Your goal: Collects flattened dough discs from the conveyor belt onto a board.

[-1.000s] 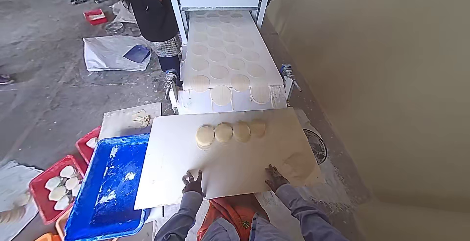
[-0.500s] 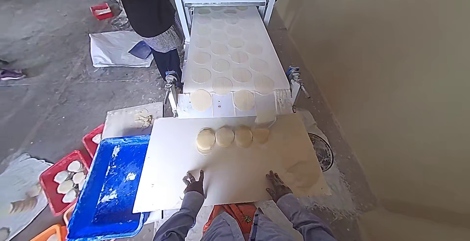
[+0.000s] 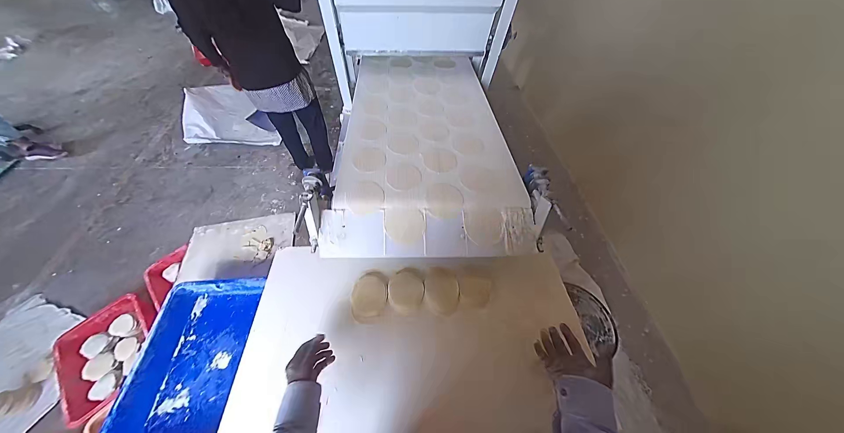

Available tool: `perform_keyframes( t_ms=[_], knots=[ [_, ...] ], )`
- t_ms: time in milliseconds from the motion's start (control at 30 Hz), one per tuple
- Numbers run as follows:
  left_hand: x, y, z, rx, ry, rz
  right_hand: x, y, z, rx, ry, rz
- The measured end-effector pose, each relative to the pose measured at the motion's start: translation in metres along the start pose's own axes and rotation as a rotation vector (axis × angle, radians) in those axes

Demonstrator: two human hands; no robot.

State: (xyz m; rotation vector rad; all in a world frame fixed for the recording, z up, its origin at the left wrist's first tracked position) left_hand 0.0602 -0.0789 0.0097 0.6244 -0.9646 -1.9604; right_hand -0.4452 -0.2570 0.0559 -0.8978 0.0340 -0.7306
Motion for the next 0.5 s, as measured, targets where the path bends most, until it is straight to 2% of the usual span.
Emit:
perform_keyframes(
  t_ms=[33,67,100,133,167,200,233,267,333,367,433,500],
  knots=[
    [-0.002,0.010,-0.006,-0.091,0.032,0.263,0.004,-0.014,-0.011,-0.046,0.018,-0.029],
    [-0.004,0.018,-0.011,-0.135,0.042,0.481,0.010,-0.029,-0.022,-0.146,0.029,0.082],
    [-0.003,0.025,-0.018,-0.137,0.070,0.608,0.019,-0.045,-0.031,-0.299,0.055,0.319],
    [-0.002,0.029,-0.028,-0.117,0.119,0.605,0.028,-0.062,-0.033,-0.503,0.096,0.614],
    [-0.001,0.033,-0.039,-0.085,0.178,0.493,0.037,-0.078,-0.035,-0.693,0.167,0.878],
    [0.002,0.038,-0.051,-0.047,0.231,0.314,0.044,-0.093,-0.039,-0.834,0.243,1.021],
    [0.004,0.043,-0.063,0.017,0.248,0.115,0.050,-0.110,-0.043,-0.917,0.311,1.046],
    [0.006,0.048,-0.075,0.094,0.246,-0.050,0.055,-0.129,-0.047,-0.939,0.386,0.972],
    [0.008,0.065,-0.085,0.204,0.240,-0.181,0.058,-0.168,-0.051,-0.920,0.494,0.683],
    [0.008,0.081,-0.082,0.250,0.259,-0.173,0.060,-0.186,-0.049,-0.960,0.498,0.549],
    [0.001,0.133,-0.063,0.428,0.339,-0.087,0.084,-0.219,-0.025,-0.966,0.535,0.479],
    [-0.015,0.195,-0.039,0.742,0.338,0.025,0.139,-0.256,0.025,-0.782,0.654,0.353]
  ],
)
Point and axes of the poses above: each hand's wrist, its own z-axis away from the middle knuckle, its own x-axis out of the palm, y = z × x, the point moved 4 cm from there along -z, towards the middle knuckle, and after that the axes turned 3 degrees about y, right-handed, at the moved point
